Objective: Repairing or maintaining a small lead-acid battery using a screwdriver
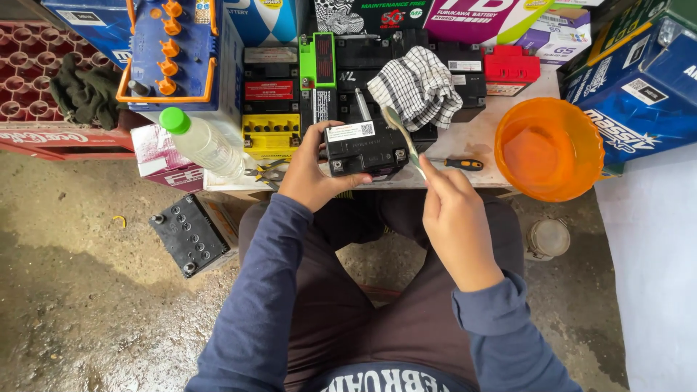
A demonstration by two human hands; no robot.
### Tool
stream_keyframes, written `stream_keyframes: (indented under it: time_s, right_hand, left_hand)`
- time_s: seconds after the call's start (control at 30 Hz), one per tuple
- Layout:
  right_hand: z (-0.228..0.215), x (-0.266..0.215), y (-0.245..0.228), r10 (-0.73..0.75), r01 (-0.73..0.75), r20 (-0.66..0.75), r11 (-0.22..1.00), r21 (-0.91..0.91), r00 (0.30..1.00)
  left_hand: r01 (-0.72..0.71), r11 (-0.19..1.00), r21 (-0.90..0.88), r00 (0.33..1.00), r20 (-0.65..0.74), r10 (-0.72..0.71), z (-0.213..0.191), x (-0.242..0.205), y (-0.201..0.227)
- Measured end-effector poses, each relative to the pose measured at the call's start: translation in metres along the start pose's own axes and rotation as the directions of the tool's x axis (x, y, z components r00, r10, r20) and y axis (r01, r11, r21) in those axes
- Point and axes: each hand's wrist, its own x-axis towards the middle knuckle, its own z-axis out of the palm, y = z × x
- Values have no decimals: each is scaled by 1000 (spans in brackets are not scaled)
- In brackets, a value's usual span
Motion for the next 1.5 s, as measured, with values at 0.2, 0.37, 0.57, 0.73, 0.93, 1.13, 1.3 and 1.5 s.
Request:
stream_keyframes:
  time_s: [0.2,0.37,0.57,0.73,0.93,1.13,1.3,1.5]
  right_hand:
    - [-28,-27,-8,88,-86,80,996,-33,993]
    - [-7,5,5,12,-10,45,999,-33,999]
    - [-22,-5,0,-4,10,75,996,-90,997]
    - [-28,-9,-2,59,-49,94,993,-105,994]
    - [-7,16,3,-7,9,85,1000,-27,996]
    - [-22,-13,-36,25,-8,152,994,-109,988]
    - [-21,-13,-39,64,-54,225,997,-50,972]
    - [-12,2,-26,4,20,144,986,-168,990]
  left_hand:
    - [12,999,47,1000,7,-12,-1,-2,3]
    - [14,999,32,1000,10,-15,1,-3,5]
    - [27,999,34,1000,16,-27,-1,-1,4]
    - [45,998,52,999,27,-46,-1,-1,8]
    - [46,998,48,999,22,-47,-2,-1,8]
    - [37,999,26,999,19,-37,-2,0,10]
    - [-9,999,49,997,82,5,-5,-1,11]
    - [20,999,49,996,84,-24,-6,-1,16]
